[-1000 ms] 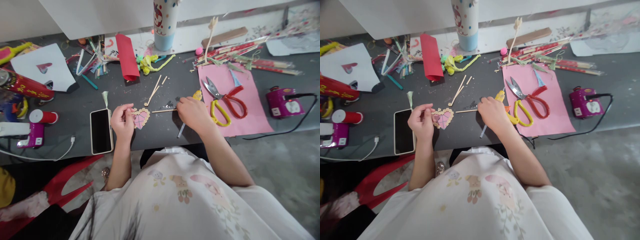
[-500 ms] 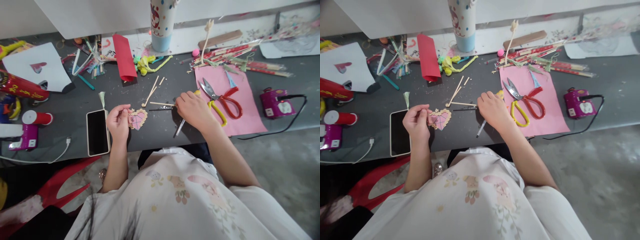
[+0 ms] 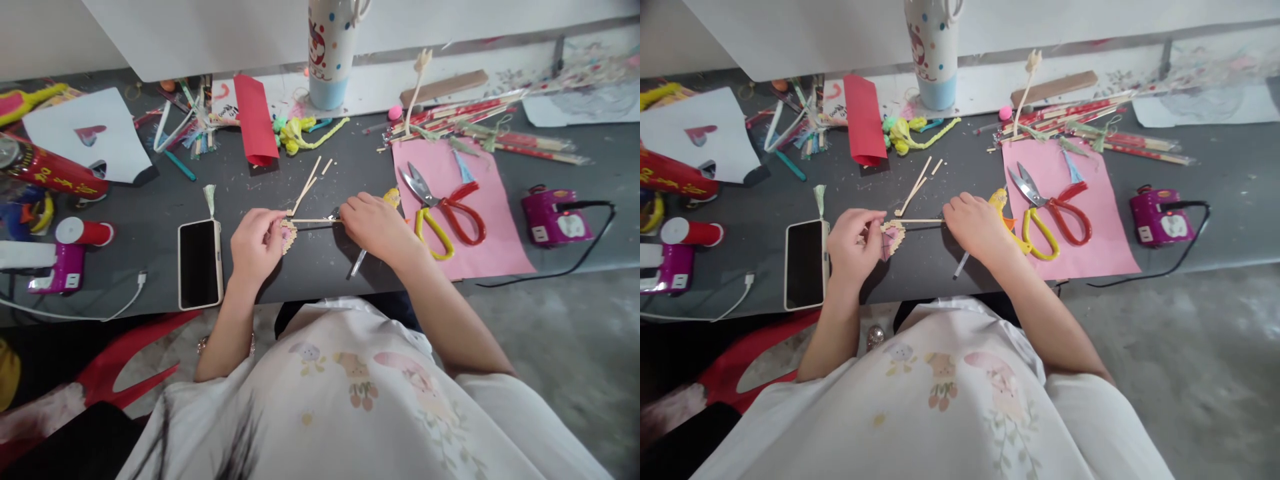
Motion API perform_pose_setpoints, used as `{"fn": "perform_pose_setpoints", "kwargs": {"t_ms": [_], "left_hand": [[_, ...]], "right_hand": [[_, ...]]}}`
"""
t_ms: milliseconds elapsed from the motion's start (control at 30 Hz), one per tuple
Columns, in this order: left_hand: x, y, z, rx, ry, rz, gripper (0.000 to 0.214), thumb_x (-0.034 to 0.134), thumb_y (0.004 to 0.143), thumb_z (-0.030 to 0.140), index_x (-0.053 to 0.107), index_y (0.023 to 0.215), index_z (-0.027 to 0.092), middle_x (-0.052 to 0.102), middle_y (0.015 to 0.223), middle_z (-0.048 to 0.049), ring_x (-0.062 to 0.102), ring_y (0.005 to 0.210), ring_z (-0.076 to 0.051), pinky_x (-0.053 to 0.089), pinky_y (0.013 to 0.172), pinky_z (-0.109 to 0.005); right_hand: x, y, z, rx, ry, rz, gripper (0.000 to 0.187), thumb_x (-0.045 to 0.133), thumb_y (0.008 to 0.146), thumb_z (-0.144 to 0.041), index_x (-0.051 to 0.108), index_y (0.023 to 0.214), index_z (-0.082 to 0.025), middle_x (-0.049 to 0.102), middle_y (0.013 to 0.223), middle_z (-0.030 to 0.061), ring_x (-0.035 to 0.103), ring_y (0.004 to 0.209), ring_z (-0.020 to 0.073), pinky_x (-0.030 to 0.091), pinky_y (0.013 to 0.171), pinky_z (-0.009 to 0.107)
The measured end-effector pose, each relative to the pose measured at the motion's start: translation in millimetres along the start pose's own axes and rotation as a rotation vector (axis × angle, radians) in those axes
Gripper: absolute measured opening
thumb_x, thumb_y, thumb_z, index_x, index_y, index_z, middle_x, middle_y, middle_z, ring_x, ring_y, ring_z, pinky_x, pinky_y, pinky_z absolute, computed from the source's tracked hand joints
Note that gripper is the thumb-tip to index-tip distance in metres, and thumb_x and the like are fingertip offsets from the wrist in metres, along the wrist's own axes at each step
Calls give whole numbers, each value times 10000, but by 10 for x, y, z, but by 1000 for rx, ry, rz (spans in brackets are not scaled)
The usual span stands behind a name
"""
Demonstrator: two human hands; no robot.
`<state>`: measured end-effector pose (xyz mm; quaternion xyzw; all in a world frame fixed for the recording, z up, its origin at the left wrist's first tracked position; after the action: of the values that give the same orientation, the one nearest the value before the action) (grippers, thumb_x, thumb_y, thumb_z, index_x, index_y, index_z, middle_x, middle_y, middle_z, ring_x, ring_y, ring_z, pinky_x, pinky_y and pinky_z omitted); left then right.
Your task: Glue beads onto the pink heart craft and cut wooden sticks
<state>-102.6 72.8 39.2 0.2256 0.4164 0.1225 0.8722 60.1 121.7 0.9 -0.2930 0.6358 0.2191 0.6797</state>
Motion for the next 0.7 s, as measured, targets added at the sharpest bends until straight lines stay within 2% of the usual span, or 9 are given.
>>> {"fn": "perform_pose_setpoints", "kwargs": {"t_ms": [267, 467, 600, 700], "left_hand": [[318, 107, 266, 183, 174, -257, 218, 477, 932, 225, 685, 996, 207, 692, 955, -54, 593, 968, -213, 471, 888, -377], [612, 109, 358, 280, 309, -495, 296, 427, 961, 271, 688, 896, 148, 676, 871, -88, 584, 838, -233, 455, 765, -377], [661, 96, 373, 302, 296, -534, 301, 443, 966, 294, 681, 871, 137, 675, 846, -92, 584, 827, -235, 447, 745, -368], [634, 111, 324, 297, 275, -508, 286, 439, 970, 281, 677, 885, 146, 672, 833, -84, 577, 814, -223, 440, 734, -356]], "right_hand": [[-76, 27, -191, -34, 35, 53, 219, 389, 913, -81, 593, 979, -127, 668, 925, 126, 543, 892, 256, 296, 686, 342], [-156, 61, -308, -55, 45, 108, 214, 391, 906, -78, 580, 987, -135, 659, 957, 130, 537, 926, 266, 320, 723, 347], [-222, 51, -311, -58, 61, 140, 213, 395, 914, -91, 594, 970, -138, 660, 973, 125, 536, 943, 263, 346, 751, 350], [-298, -26, -151, -21, 106, 178, 186, 464, 915, -162, 609, 1029, -135, 660, 1040, 121, 533, 1000, 275, 377, 801, 364]]}}
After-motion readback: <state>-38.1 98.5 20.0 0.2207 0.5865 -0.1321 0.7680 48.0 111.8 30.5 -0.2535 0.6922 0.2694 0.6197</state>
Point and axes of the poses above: each hand's wrist, its own y-axis towards the middle knuckle, its own x-axis out of the palm, z = x × y, the point moved 10 cm from there along y, towards the middle knuckle
